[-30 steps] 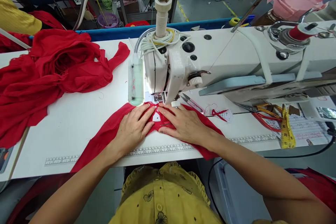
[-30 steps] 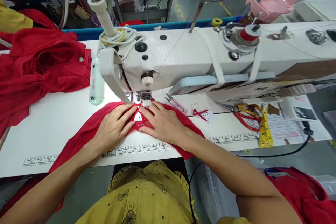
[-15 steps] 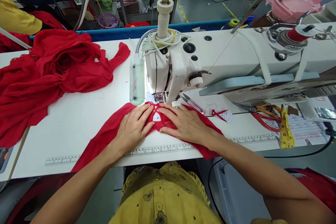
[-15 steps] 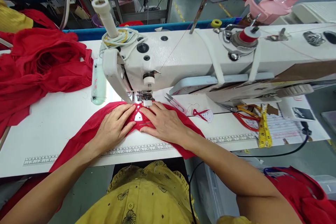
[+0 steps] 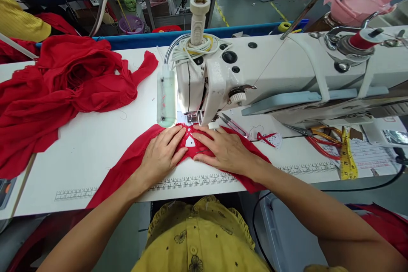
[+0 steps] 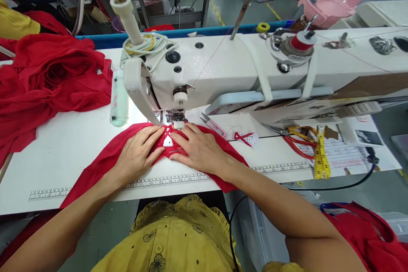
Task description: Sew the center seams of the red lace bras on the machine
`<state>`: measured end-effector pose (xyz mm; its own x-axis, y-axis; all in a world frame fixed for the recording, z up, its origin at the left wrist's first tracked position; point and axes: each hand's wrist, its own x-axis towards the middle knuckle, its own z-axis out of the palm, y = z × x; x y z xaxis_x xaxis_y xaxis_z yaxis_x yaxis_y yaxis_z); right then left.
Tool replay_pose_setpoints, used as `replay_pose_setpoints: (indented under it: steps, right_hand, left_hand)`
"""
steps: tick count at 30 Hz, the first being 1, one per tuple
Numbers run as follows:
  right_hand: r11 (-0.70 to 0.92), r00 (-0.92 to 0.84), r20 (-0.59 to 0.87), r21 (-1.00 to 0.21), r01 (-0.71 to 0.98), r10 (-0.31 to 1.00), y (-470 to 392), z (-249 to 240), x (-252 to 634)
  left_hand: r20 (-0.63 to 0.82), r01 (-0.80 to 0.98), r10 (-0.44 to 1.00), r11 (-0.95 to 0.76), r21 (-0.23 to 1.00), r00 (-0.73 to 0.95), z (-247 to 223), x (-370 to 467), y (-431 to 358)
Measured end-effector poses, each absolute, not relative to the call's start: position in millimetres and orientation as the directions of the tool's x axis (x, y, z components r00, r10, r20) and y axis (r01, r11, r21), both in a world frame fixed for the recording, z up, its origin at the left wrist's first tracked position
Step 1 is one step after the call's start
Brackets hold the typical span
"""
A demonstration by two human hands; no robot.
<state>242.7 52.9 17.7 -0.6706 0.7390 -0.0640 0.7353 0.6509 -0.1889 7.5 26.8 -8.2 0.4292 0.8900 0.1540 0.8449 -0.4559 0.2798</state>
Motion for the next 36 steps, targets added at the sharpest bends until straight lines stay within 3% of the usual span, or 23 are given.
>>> replay_pose_setpoints:
  steps: [25, 28, 32, 36]
  right_hand:
    - [0.649, -0.674, -0.054, -0.22, 0.728, 0.737, 52.9, 19.2, 242.9]
    - [0.675, -0.695, 0.008, -0.249, 0.695, 0.719, 51.6, 23.4, 244.7]
    - [0.593, -0.57, 0.17, -0.149, 0.792, 0.804, 52.5, 27.0, 250.2]
    - [0.455, -0.448, 0.117, -0.033, 0.89, 0.886, 58.3, 25.1, 254.8]
  left_hand:
    - [0.158, 0.839, 0.886, -0.464, 0.285, 0.437, -7.8, 9.2, 27.4]
    - [0.17, 0.815, 0.871, -0.491, 0.309, 0.46, -0.4, 10.1, 25.5]
    - [0.265, 0.832, 0.887, -0.451, 0.323, 0.378, 15.7, 8.6, 27.8]
    - [0.211, 0.88, 0.934, -0.346, 0.326, 0.29, 20.5, 2.5, 42.3]
